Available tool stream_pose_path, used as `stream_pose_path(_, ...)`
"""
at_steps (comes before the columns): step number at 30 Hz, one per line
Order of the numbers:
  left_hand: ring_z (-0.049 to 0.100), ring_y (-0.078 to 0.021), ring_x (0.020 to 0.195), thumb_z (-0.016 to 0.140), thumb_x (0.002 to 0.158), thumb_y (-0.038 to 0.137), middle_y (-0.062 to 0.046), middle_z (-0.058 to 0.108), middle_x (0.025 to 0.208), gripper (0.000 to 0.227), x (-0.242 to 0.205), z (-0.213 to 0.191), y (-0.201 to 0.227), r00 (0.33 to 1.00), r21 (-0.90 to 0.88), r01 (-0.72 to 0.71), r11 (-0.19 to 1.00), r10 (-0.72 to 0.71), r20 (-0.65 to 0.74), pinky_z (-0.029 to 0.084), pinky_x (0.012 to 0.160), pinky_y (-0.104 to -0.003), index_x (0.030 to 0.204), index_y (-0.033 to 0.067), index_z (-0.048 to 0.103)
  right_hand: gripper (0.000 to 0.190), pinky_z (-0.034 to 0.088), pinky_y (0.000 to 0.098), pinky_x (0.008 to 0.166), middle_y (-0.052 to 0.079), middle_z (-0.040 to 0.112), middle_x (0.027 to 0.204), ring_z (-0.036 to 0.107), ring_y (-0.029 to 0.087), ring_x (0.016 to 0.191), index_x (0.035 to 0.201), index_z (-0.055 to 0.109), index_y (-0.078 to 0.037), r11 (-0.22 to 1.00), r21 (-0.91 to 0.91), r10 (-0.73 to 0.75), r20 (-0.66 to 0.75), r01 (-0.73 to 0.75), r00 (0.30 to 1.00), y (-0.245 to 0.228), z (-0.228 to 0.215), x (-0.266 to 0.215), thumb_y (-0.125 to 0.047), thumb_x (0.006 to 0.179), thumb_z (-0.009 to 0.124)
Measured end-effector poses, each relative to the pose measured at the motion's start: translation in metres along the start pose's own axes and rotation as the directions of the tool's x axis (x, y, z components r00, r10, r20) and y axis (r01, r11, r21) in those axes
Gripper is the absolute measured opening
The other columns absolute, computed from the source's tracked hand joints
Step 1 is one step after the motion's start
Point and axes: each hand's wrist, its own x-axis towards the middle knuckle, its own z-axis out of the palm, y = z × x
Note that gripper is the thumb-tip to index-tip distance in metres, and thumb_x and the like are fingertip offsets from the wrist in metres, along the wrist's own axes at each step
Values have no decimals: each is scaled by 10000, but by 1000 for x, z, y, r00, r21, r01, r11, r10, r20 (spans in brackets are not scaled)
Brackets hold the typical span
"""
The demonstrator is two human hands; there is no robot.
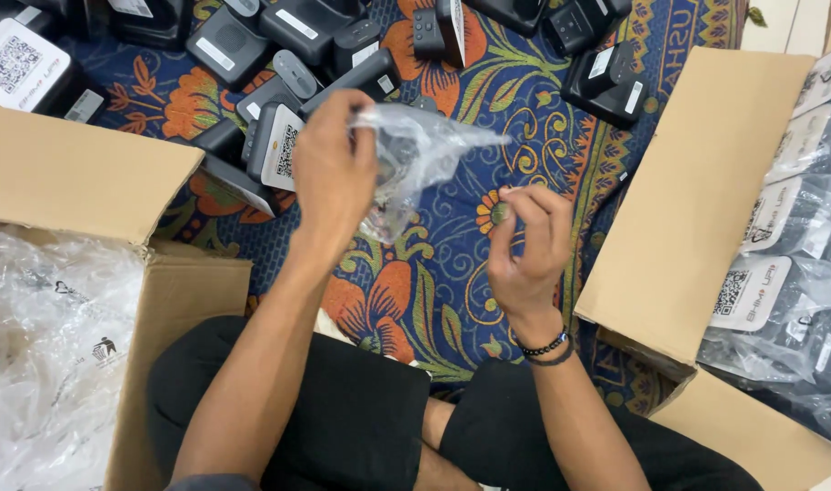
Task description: The person unboxes and organizes plastic-wrapped electronic payment stands or scanners.
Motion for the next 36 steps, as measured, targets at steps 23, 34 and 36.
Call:
stream_pose_path(23, 583, -92, 634, 640, 952, 55, -37, 655, 820, 259, 20, -8, -8, 992, -368, 111, 923, -128, -22, 452, 561, -288, 1210, 77, 633, 1027, 352, 497, 1181, 241, 422, 1557, 423, 429, 1439, 1563, 298, -11, 988, 60, 81, 573, -140, 816, 138, 174, 16, -265, 784, 916)
stream_pose_path(34, 696, -293, 782, 623, 900, 52, -156, 679, 939, 299, -10, 22, 5, 998, -257, 5, 966, 12, 64, 531, 693, -407, 1197, 86, 635, 927, 409, 465, 1112, 285, 451, 1446, 479, 423, 1340, 1502, 276, 37, 943, -64, 307, 538, -326, 785, 88, 1, -50, -287, 850, 849)
stream_pose_path(36, 702, -328, 838, 625, 899, 61, -168, 696, 994, 292, -17, 32, 1, 994, -222, -3, 975, 27, 105, 536, 732, -432, 1190, 83, 637, 876, 438, 439, 1089, 254, 485, 1412, 516, 388, 1312, 1503, 281, -6, 856, -52, 422, 645, -515, 637, 78, -30, -55, -290, 868, 813)
